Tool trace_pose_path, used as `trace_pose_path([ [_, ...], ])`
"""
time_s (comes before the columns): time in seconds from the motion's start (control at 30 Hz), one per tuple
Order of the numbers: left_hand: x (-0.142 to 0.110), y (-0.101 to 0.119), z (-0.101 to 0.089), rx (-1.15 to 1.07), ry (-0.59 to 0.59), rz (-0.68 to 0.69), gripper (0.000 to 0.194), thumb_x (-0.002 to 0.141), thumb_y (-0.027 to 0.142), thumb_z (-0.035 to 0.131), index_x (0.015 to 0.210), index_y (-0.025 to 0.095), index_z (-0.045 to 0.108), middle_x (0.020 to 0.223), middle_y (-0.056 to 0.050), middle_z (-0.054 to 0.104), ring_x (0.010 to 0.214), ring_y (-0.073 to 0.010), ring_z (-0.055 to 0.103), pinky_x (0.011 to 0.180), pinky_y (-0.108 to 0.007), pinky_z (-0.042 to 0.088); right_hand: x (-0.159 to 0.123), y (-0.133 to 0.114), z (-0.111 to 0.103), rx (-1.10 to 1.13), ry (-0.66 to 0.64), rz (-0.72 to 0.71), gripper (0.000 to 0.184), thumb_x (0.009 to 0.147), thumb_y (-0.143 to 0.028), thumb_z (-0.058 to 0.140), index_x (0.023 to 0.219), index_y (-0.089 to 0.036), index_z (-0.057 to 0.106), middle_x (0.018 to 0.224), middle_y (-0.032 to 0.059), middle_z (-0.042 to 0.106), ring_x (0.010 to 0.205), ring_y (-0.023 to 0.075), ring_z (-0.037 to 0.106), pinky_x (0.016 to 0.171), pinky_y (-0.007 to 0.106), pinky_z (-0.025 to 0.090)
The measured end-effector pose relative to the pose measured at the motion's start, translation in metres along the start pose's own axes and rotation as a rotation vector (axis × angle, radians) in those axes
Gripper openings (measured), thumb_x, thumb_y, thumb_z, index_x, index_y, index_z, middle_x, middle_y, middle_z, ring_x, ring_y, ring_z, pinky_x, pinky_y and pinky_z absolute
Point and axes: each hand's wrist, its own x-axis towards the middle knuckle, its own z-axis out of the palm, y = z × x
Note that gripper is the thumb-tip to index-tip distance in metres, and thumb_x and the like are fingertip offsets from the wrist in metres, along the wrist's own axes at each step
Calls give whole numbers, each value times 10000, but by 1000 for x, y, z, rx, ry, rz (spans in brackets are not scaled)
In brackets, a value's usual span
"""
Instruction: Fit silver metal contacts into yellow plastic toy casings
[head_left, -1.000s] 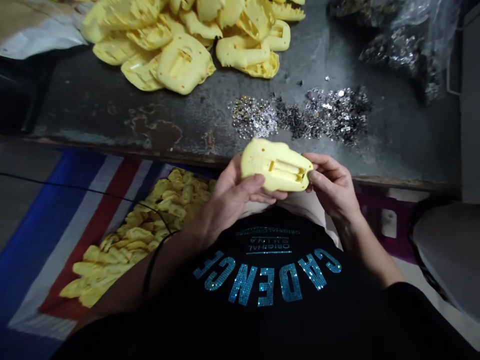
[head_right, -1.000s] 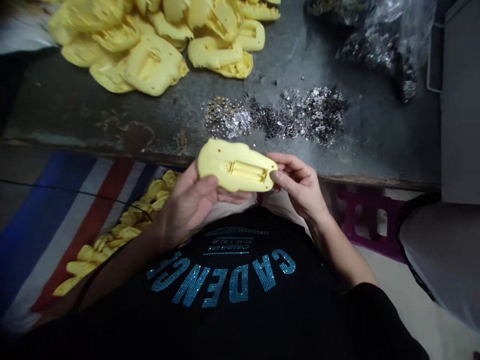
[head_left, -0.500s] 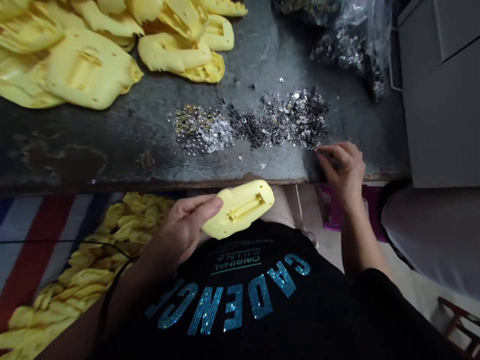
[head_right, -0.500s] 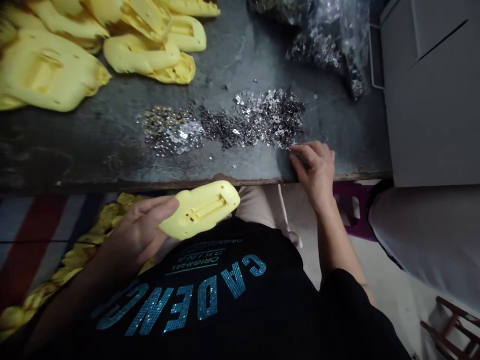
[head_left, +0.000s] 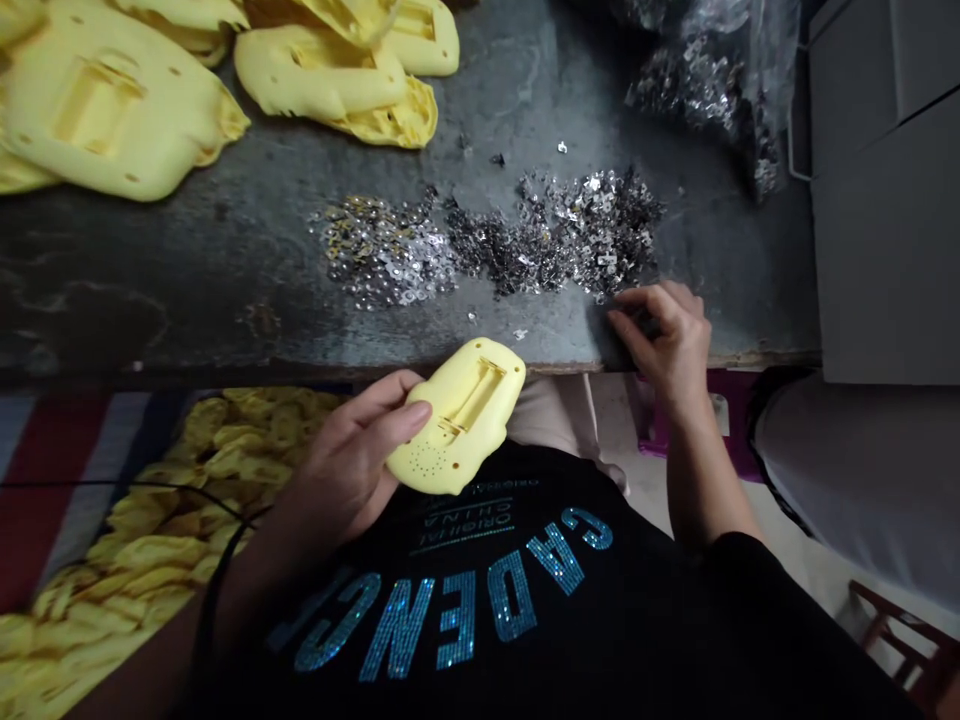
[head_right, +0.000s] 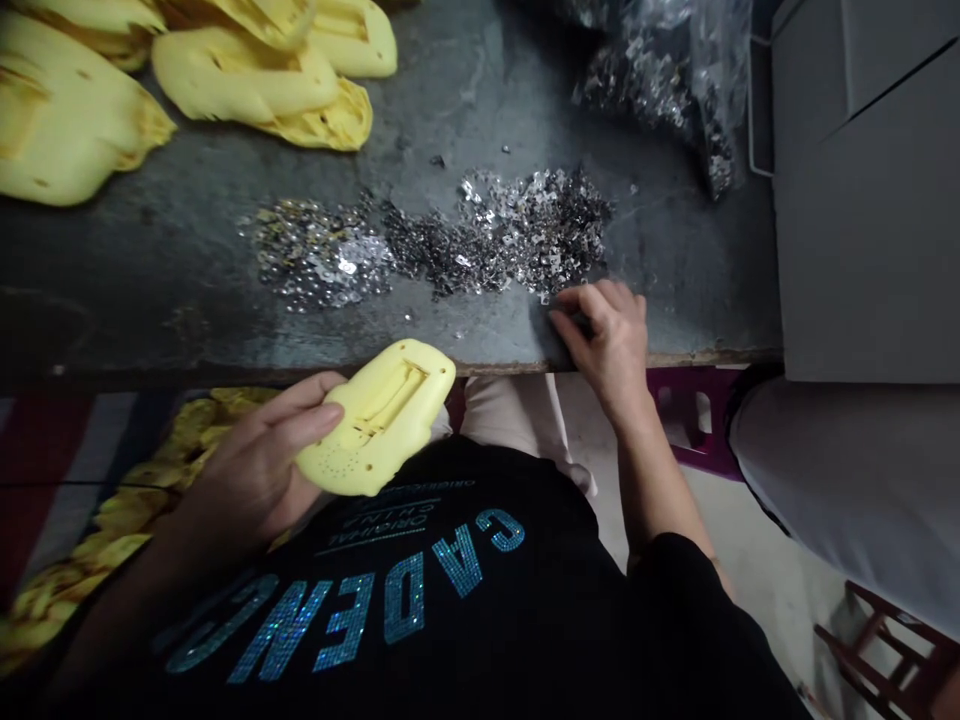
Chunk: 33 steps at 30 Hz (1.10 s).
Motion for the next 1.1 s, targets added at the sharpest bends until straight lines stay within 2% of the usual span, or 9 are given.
trace_pose_path([
  [0.17,-1,-2,0,-12,-60,15,347,829,414,886,893,229,600,729,36,663,616,-130,635,574,-198,565,10,-5,12,-64,-31,-10,128,1035,-342,694,1003,-248,776,968,45,765,985,270,680,922,435,445],
  [0.3,-2,-1,13,-45,-60,49,329,846,388,847,878,223,564,719,38,645,602,-124,615,561,-198,533,3,-12,1,30,-41,-74,95,1027,-317,729,984,-255,785,928,22,779,934,245,703,879,408,464],
  [0.43,0,-3,24,-36,-27,184,339,889,391,809,821,211,530,666,51,545,549,-89,502,514,-175,422,-10,-38,-15,214,-50,-175,8,1009,-288,794,1016,-286,791,910,-8,808,841,211,727,822,395,492],
  [0.57,-2,-8,23,-17,-72,237,323,951,407,784,867,222,533,710,49,552,573,-96,489,526,-191,407,-15,-72,-20,474,-94,-266,130,991,-235,812,1094,-310,788,947,-5,831,808,213,759,775,405,559],
  [0.63,-5,-10,21,17,-99,255,332,969,423,779,884,226,525,733,47,542,588,-101,478,534,-201,399,-14,-84,-18,533,-81,-296,154,990,-200,795,1102,-305,784,958,2,829,834,220,770,772,407,592],
  [0.93,-17,-12,18,103,-129,283,384,995,481,766,891,237,490,734,42,473,602,-113,419,525,-224,352,-1,-95,-13,452,-91,-440,190,1003,-165,768,1151,-283,781,997,19,819,892,210,767,812,389,609],
  [1.1,-19,-12,20,62,-123,275,361,986,449,762,872,231,497,714,47,449,578,-103,389,504,-211,343,-2,-94,-11,381,-69,-469,165,1023,-224,765,1147,-325,804,1005,14,823,876,219,761,819,417,613],
])
